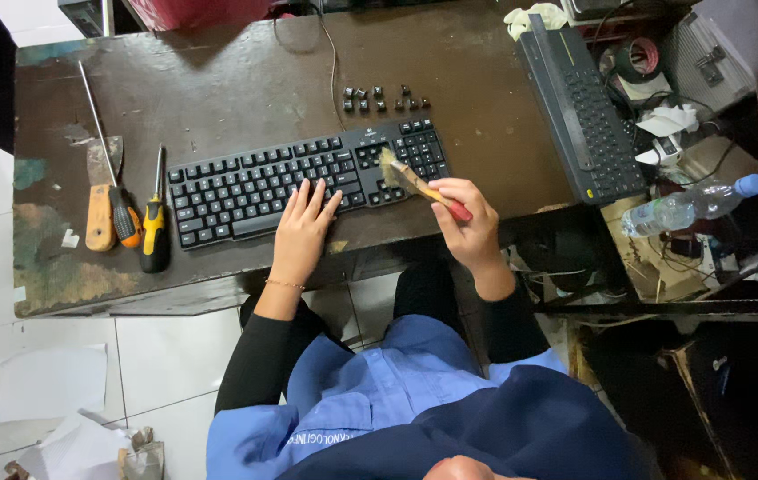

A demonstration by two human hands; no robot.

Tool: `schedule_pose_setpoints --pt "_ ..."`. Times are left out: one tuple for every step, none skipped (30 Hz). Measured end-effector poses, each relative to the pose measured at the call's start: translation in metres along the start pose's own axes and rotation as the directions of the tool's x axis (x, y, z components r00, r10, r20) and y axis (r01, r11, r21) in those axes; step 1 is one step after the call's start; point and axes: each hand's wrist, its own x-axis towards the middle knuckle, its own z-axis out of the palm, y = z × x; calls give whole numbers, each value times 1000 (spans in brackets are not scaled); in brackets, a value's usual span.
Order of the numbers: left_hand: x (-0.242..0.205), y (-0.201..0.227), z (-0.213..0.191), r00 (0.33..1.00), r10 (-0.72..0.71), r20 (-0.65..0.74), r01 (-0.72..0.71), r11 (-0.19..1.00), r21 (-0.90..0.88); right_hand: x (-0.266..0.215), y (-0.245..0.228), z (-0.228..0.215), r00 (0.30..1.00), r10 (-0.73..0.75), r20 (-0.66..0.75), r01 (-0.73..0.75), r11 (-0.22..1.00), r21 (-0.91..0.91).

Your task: The person removes several keycaps from a black computer keyboard using a screwdriver and places them on the table. They then use a brush to sweep the keyboard surface. The person continues to remove additional keycaps with the screwdriver and brushes the keyboard again.

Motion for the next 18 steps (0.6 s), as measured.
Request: schedule_pose_setpoints --pt "0 -1 -2 1000 0 -1 0 1000 0 -5 4 2 1000 -1 0 1 1000 0" --pt "-1 -1 -3 1000 3 -1 -4 1000 -7 -10 9 5 1000 15 18 -15 1000 25" --pt "-1 -2 -5 1000 9 -1 -9 1000 -14 -16 13 7 999 31 35 -33 998 49" --pt "0 -3 -6 1000 11 -2 -11 1000 -14 -12 9 13 999 31 34 -33 998 48" --pt "0 -3 -7 1000 15 -12 -15 999 -36 -8 5 19 997 -18 71 16 1000 27" --pt "0 -3 -8 1000 18 -23 -19 998 -58 -4 1 25 992 -65 110 65 998 7" --pt "1 -3 -8 1000 19 -21 -20 998 -58 -4 6 20 992 -64 109 63 998 7" --pt "1 -3 -8 999 15 -48 -19 997 -73 -3 11 14 989 -123 86 125 992 -21" --pt "1 -4 -8 997 10 -73 -16 996 -85 -3 16 11 981 -182 65 186 981 -47" --pt "1 -2 -9 998 10 -70 -15 996 -83 -4 18 10 981 -181 64 184 982 -44" --pt "2 -1 -12 997 -5 -80 -3 994 -105 -5 19 10 991 -89 98 91 996 -13" --pt "2 0 -14 996 -21 -89 9 992 -128 -6 21 10 991 2 136 -4 1000 15" --pt "3 0 -16 996 -20 -87 9 992 -129 -2 18 12 991 4 136 -6 1000 15" --pt "4 0 -18 995 -15 -97 2 991 -133 2 15 14 987 -43 157 40 999 21" --pt "5 0 -19 994 -9 -106 -5 991 -137 5 12 16 980 -90 177 86 996 28" --pt "5 1 -19 995 -8 -104 -6 990 -138 4 13 13 980 -87 176 84 996 28" --pt "5 1 -19 994 -22 -109 5 989 -151 4 13 11 981 -128 148 131 991 -11" --pt "5 1 -19 993 -35 -114 16 986 -164 3 13 9 978 -169 121 176 983 -50"
